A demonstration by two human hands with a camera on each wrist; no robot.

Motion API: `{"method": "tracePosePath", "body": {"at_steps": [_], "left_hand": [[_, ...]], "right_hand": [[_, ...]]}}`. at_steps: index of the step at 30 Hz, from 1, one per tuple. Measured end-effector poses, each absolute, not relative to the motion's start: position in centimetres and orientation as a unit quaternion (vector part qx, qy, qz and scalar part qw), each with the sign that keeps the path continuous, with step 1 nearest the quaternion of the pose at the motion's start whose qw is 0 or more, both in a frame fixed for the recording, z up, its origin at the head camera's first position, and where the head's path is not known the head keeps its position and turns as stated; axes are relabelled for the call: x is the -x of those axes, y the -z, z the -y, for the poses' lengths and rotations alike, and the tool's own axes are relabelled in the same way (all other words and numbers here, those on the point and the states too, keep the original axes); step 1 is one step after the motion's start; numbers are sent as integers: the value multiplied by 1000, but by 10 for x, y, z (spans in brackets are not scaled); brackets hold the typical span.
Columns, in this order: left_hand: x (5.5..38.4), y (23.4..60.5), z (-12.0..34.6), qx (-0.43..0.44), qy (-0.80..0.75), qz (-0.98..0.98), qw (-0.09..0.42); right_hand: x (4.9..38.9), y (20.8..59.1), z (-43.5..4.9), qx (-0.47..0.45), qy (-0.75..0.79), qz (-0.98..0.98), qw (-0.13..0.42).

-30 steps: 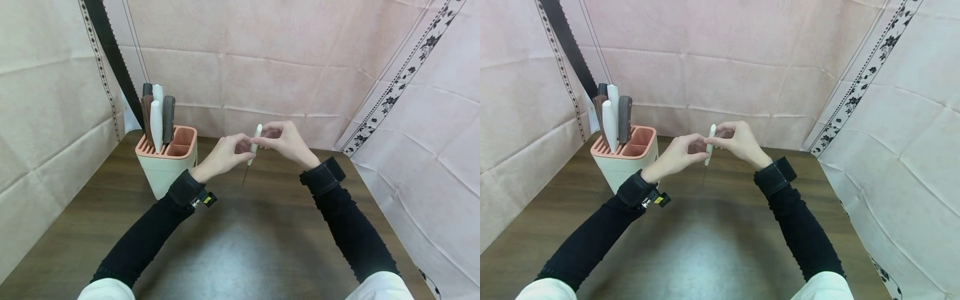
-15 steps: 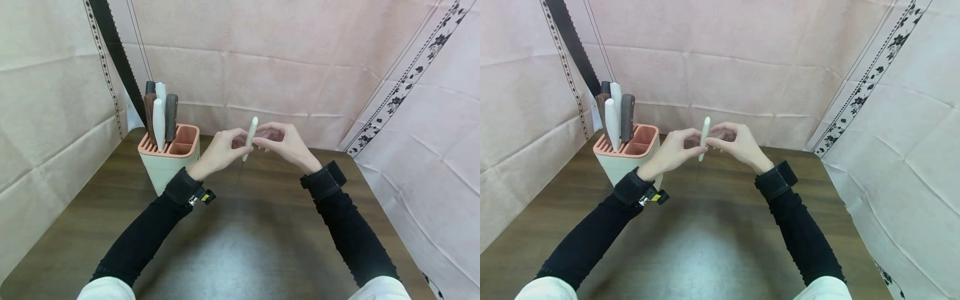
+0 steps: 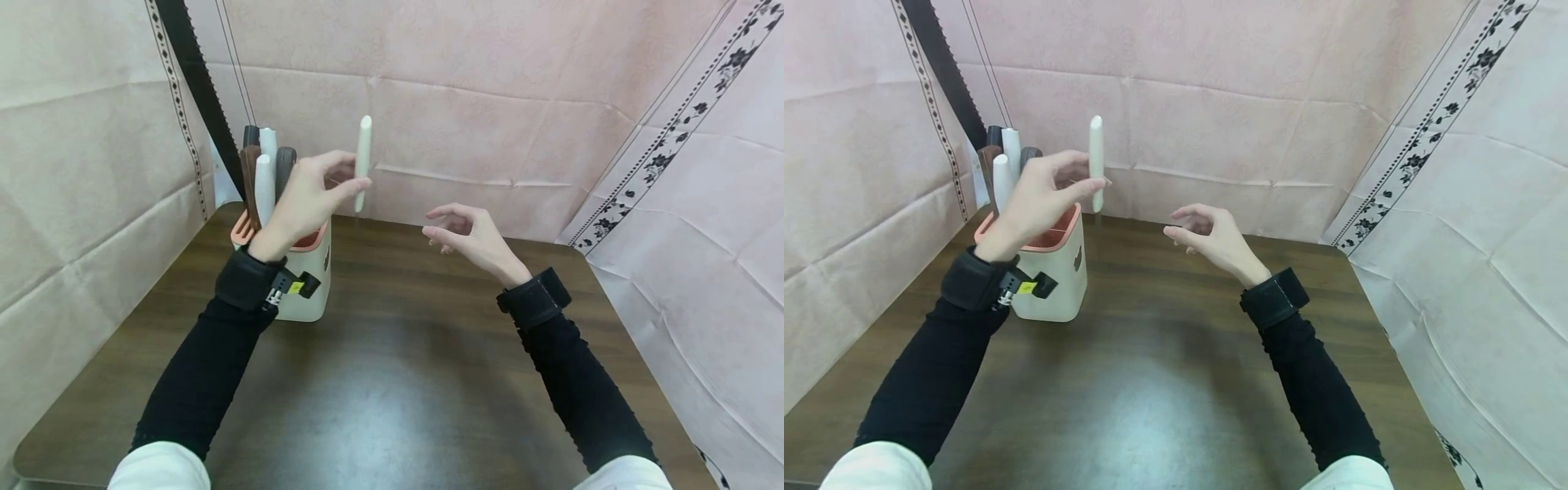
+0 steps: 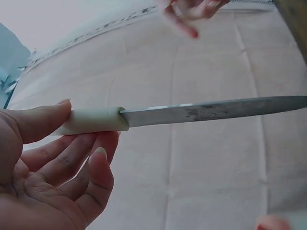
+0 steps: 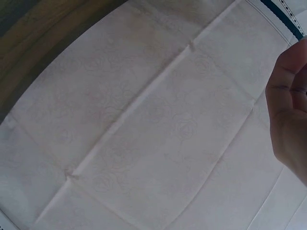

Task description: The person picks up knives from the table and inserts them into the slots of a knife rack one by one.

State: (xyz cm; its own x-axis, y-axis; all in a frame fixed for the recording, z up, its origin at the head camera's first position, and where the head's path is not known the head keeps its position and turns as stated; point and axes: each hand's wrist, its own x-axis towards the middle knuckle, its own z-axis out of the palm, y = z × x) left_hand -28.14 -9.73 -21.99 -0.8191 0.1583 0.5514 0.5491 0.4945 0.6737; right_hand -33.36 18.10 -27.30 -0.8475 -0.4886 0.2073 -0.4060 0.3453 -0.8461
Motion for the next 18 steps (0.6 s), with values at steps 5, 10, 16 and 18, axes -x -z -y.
{"method": "tracePosePath", "body": {"at_steps": [5, 10, 16, 18], "left_hand": [[278, 210, 113, 192, 461, 838, 219], [270, 202, 127, 169, 463, 841, 224], [258, 194, 143, 150, 473, 833, 245], [255, 192, 149, 146, 485, 825, 251]], "right_hand": [[334, 276, -182, 268, 500, -823, 41], [335, 278, -182, 267, 501, -822, 43], [336, 278, -182, 266, 501, -822, 45], [335, 279, -182, 266, 500, -823, 47]]}}
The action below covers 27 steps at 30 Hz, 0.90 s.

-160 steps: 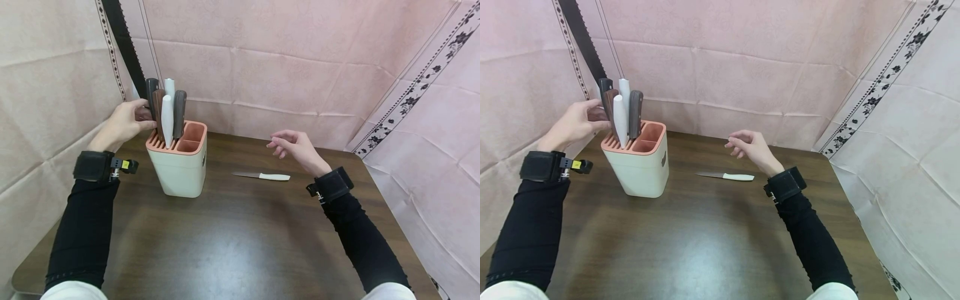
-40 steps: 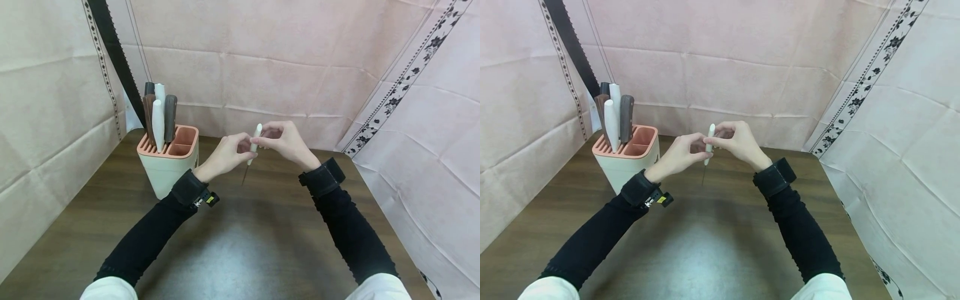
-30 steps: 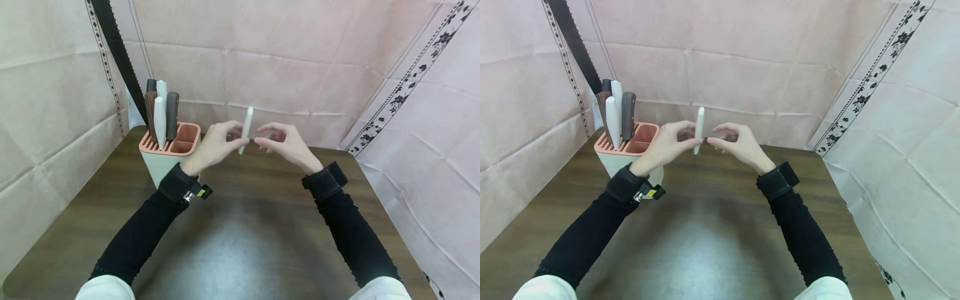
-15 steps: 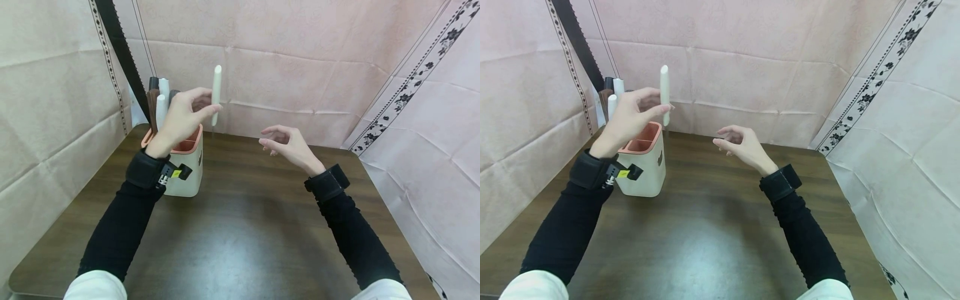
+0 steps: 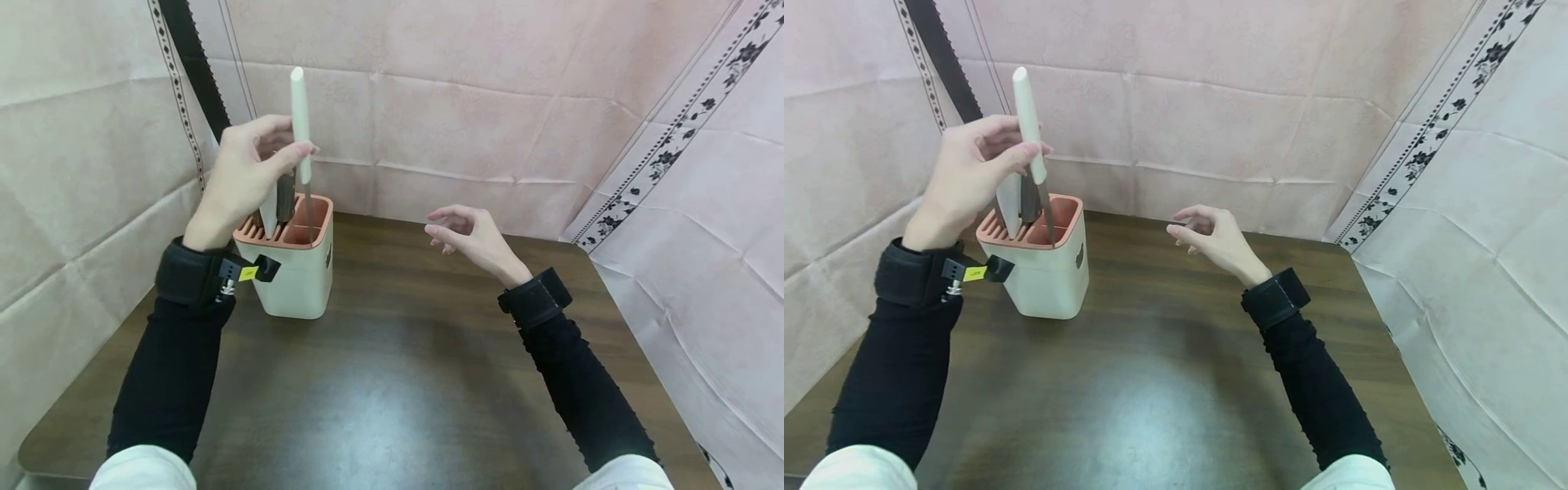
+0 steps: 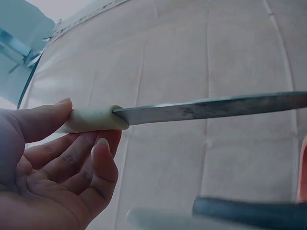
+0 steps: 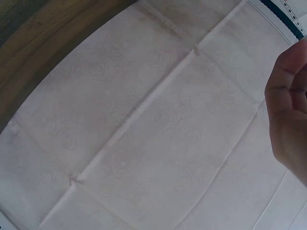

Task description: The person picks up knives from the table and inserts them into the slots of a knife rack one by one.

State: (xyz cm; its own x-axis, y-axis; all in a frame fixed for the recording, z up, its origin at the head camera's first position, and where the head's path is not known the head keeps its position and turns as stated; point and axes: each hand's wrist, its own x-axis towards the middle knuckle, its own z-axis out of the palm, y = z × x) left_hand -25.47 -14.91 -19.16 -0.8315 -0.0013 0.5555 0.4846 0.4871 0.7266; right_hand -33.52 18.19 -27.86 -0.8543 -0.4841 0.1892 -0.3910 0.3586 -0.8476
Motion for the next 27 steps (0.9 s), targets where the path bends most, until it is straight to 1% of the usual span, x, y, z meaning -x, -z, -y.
{"method": "tracePosePath", "body": {"at_steps": [5, 8, 15, 27], "left_hand": [[251, 188, 165, 148, 511, 802, 273], [251, 187, 174, 150, 550, 776, 270], [247, 185, 197, 133, 543, 779, 285], [247, 187, 221, 116, 574, 760, 282]], "right_hand": [[335, 279, -181, 263, 495, -827, 51], [335, 281, -182, 259, 492, -829, 50], [340, 286, -179, 263, 489, -830, 49], [345, 289, -175, 270, 486, -830, 43]]}}
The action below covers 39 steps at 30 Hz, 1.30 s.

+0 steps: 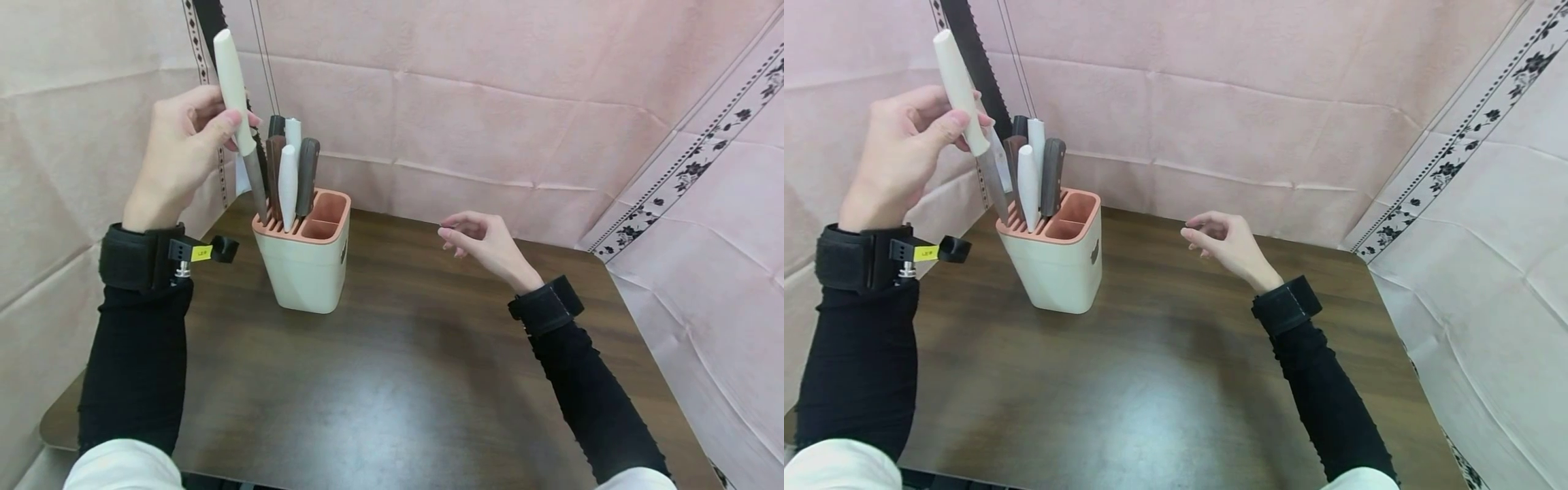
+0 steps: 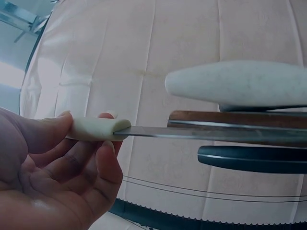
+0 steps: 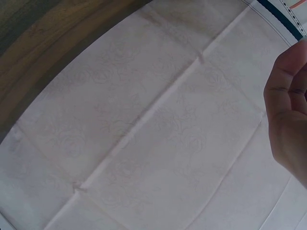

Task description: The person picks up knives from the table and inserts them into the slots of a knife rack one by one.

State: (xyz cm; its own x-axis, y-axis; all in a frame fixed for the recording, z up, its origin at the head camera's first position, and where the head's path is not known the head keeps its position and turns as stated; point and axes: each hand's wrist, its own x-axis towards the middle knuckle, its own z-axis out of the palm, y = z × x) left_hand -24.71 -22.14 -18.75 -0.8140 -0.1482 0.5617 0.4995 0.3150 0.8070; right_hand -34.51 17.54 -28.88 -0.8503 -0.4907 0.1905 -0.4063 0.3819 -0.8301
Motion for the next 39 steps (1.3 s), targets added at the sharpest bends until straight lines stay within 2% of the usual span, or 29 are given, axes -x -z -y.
{"method": "tracePosePath", "body": {"at_steps": [7, 20, 29, 39], "left_hand": [[250, 189, 228, 114, 616, 733, 264], [257, 193, 234, 82, 594, 756, 265], [263, 195, 233, 89, 583, 760, 273], [262, 195, 235, 75, 587, 761, 265]], "right_hand": [[345, 291, -175, 271, 484, -831, 46], [349, 296, -176, 269, 487, -830, 50], [348, 297, -176, 252, 489, -833, 57], [328, 277, -169, 242, 476, -843, 62]]}}
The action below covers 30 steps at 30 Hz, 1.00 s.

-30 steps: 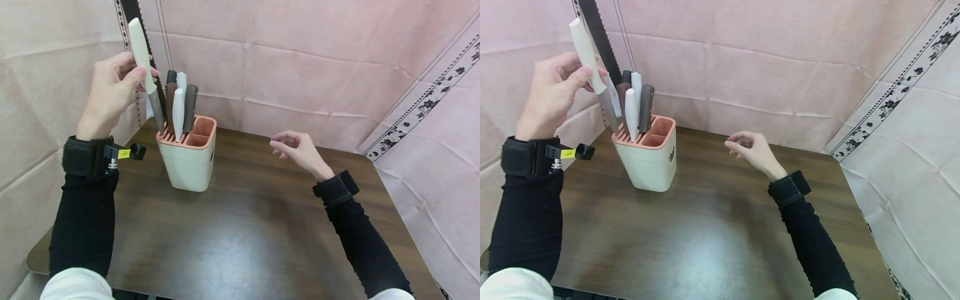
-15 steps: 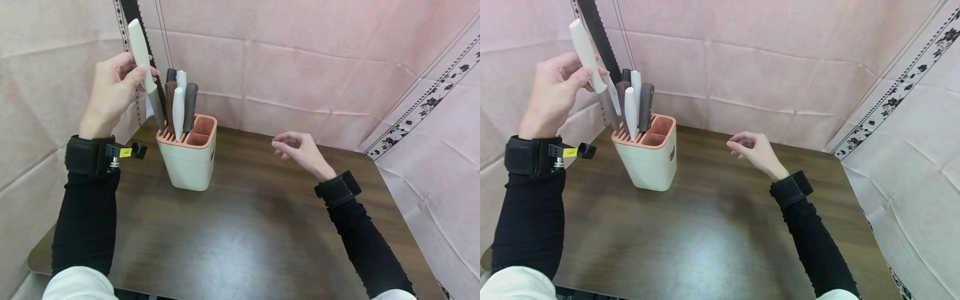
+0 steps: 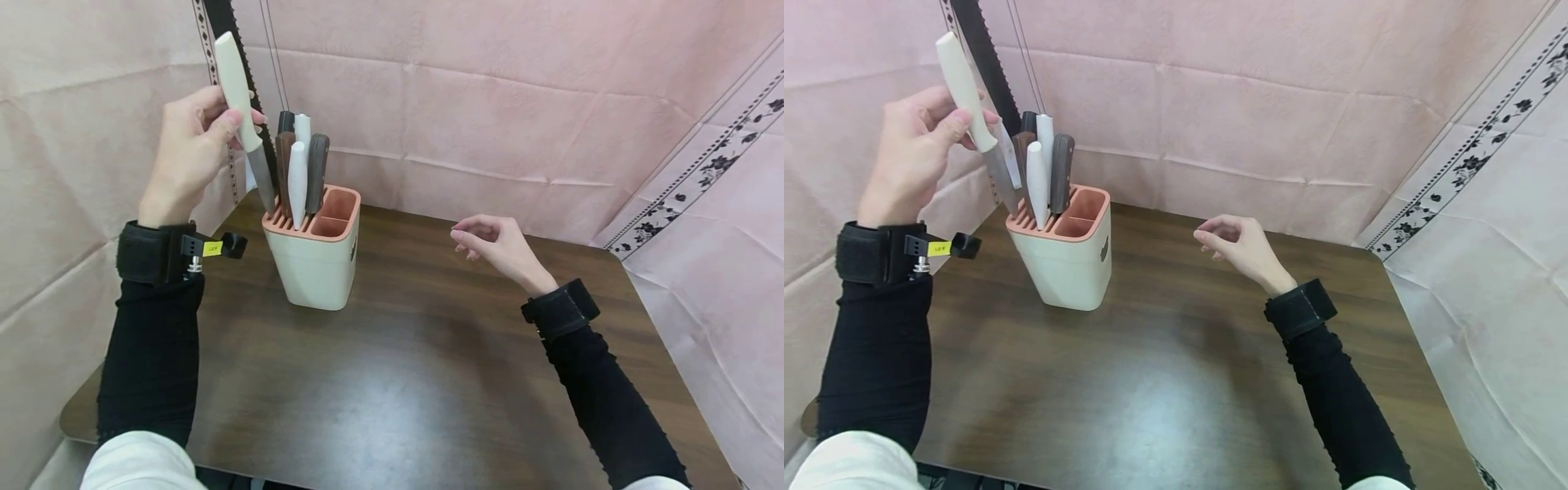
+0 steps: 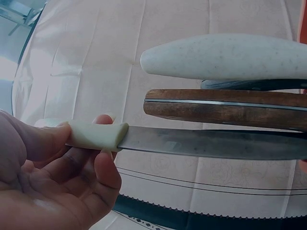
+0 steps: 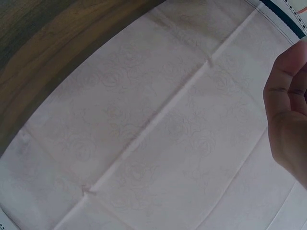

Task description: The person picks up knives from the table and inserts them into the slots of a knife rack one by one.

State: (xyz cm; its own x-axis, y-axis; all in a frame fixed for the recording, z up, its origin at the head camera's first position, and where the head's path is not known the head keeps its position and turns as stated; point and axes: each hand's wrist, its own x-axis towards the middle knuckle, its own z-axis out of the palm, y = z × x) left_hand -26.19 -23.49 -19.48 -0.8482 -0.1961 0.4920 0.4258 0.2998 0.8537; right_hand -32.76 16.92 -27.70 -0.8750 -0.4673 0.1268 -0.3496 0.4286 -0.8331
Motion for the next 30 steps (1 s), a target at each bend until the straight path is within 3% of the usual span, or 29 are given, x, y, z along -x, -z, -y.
{"method": "tracePosePath", "body": {"at_steps": [30], "left_hand": [[265, 196, 233, 81, 595, 750, 278]], "right_hand": [[326, 279, -172, 239, 480, -842, 61]]}}
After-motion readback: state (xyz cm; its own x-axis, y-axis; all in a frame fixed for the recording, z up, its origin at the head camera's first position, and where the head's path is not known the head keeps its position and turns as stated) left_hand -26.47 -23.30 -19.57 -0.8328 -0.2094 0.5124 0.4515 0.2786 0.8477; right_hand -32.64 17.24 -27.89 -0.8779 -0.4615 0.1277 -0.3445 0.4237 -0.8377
